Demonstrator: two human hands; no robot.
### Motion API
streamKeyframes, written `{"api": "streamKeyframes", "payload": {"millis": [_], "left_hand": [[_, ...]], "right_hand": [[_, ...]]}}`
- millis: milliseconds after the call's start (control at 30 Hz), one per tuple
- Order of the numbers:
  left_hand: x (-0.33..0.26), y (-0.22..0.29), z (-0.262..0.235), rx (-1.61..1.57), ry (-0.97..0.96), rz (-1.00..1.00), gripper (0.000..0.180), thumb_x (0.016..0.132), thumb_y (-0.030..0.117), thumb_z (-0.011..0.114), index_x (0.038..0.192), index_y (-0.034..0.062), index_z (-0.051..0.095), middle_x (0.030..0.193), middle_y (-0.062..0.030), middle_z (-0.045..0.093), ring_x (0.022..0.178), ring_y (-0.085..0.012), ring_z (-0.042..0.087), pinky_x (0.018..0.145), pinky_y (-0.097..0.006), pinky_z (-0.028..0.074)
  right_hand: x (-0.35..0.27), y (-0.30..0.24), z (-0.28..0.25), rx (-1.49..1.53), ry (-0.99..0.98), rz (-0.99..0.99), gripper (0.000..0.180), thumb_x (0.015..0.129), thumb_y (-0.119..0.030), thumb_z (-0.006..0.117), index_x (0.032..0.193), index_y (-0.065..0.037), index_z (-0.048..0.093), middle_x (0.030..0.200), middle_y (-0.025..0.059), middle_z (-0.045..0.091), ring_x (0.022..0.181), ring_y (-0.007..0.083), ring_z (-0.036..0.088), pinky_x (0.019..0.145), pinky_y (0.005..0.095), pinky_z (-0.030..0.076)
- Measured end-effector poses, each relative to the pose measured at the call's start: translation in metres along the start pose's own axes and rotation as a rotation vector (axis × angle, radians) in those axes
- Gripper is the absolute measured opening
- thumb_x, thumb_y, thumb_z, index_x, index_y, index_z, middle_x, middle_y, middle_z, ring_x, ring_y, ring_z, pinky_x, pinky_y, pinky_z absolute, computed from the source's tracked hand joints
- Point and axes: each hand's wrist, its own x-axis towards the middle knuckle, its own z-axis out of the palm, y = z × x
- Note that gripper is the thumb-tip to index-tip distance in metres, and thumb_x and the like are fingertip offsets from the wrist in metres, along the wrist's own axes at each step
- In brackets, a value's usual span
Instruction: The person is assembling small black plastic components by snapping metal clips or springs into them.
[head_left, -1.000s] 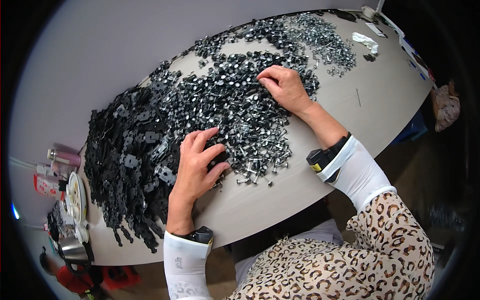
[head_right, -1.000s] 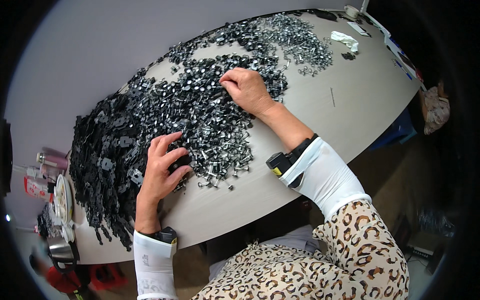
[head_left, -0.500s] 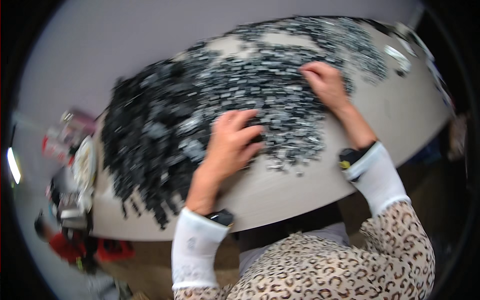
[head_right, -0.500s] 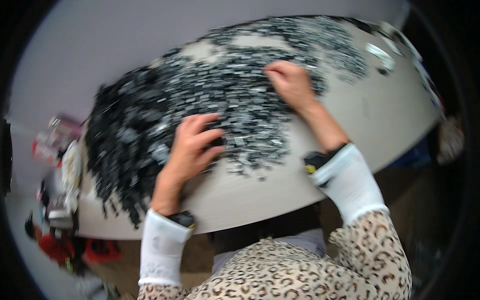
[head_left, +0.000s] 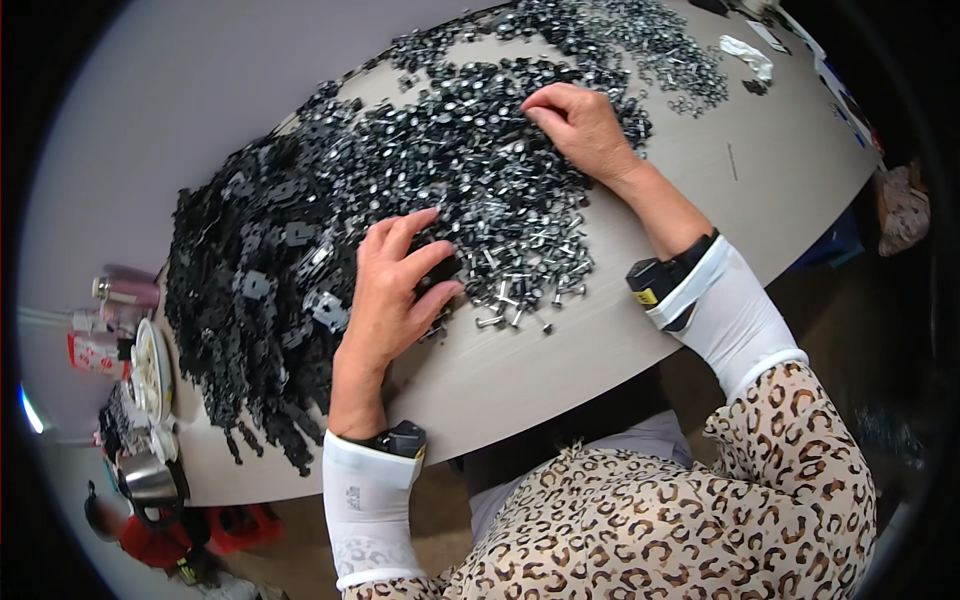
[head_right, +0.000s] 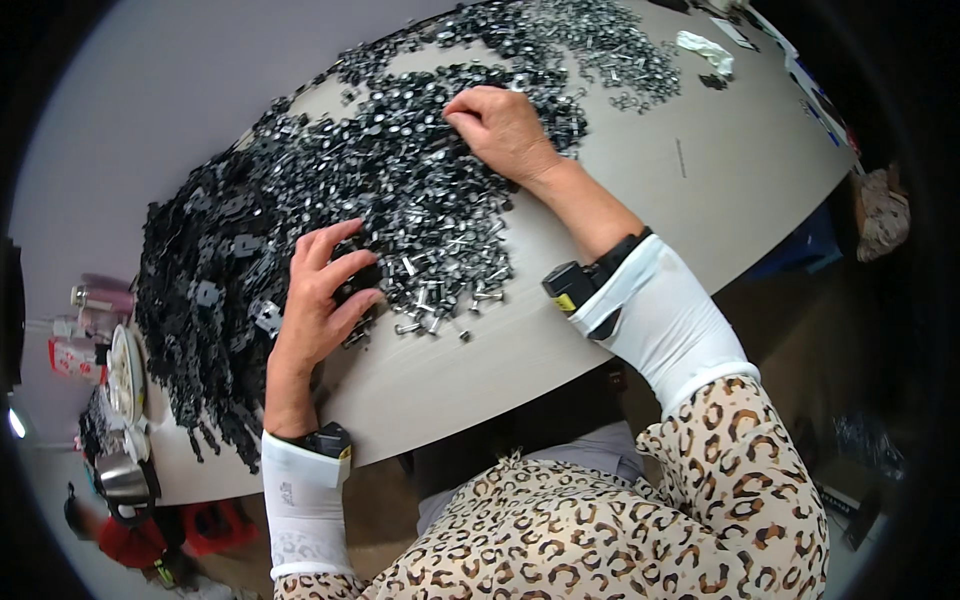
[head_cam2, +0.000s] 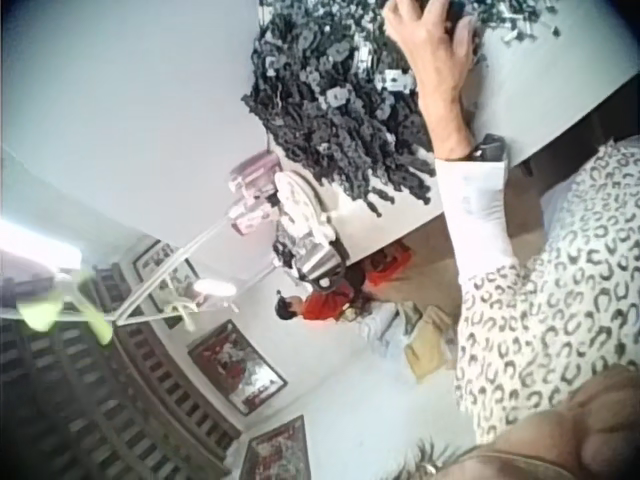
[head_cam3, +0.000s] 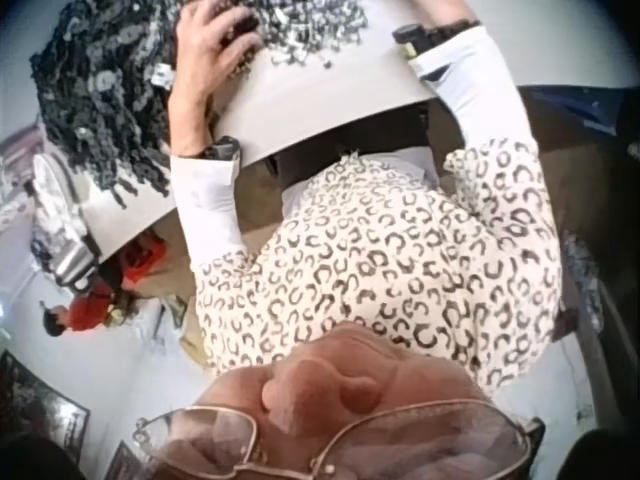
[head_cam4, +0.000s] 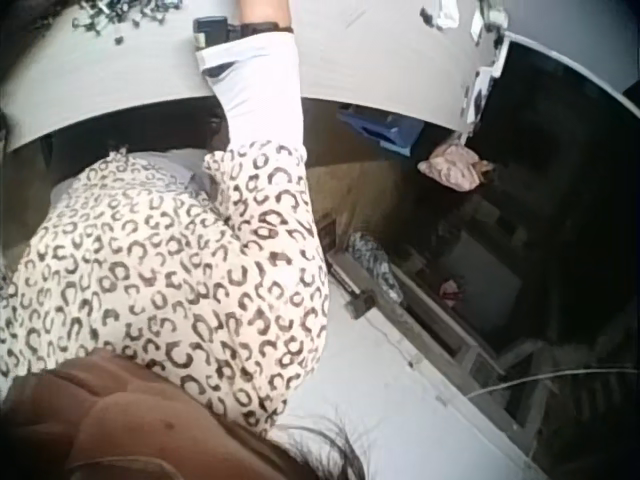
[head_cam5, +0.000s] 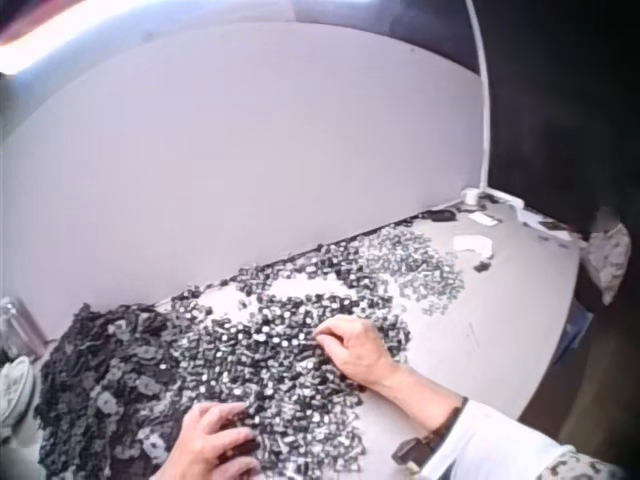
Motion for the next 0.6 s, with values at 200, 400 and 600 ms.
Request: {"api": "streamKeyframes", "payload": {"millis": [200,400,600], "left_hand": [[-0.004,0.002,-0.002,0.039,0.059,0.003,0.043,0.060,0.009,0.076,0.102,0.0170,0.067,0.129,-0.0106,0.048,0.119,-0.0335,0.039,0.100,-0.047,0.026],[-0.004,0.012,0.000,0.075,-0.010,0.078,0.039,0.064,0.001,0.068,0.097,0.0205,0.069,0.131,-0.0108,0.046,0.122,-0.0355,0.035,0.102,-0.051,0.023],[-0.003,0.005,-0.005,0.042,0.079,0.093,0.026,0.060,-0.003,0.062,0.084,0.0070,0.063,0.115,-0.0102,0.054,0.116,-0.0339,0.040,0.098,-0.045,0.032]], "right_hand": [[0.001,-0.004,0.004,0.034,-0.013,0.024,0.010,0.082,-0.009,0.062,0.088,-0.003,0.067,0.075,0.0050,0.064,0.063,0.0112,0.057,0.058,0.0250,0.046],[0.001,-0.009,0.003,0.101,-0.016,0.058,0.009,0.081,-0.009,0.062,0.087,-0.003,0.068,0.076,0.0063,0.065,0.065,0.0131,0.060,0.061,0.0261,0.048],[0.015,-0.019,-0.019,0.293,-0.039,0.187,0.013,0.085,-0.007,0.059,0.093,-0.003,0.067,0.076,0.0018,0.065,0.064,0.0051,0.057,0.057,0.0188,0.047]]}}
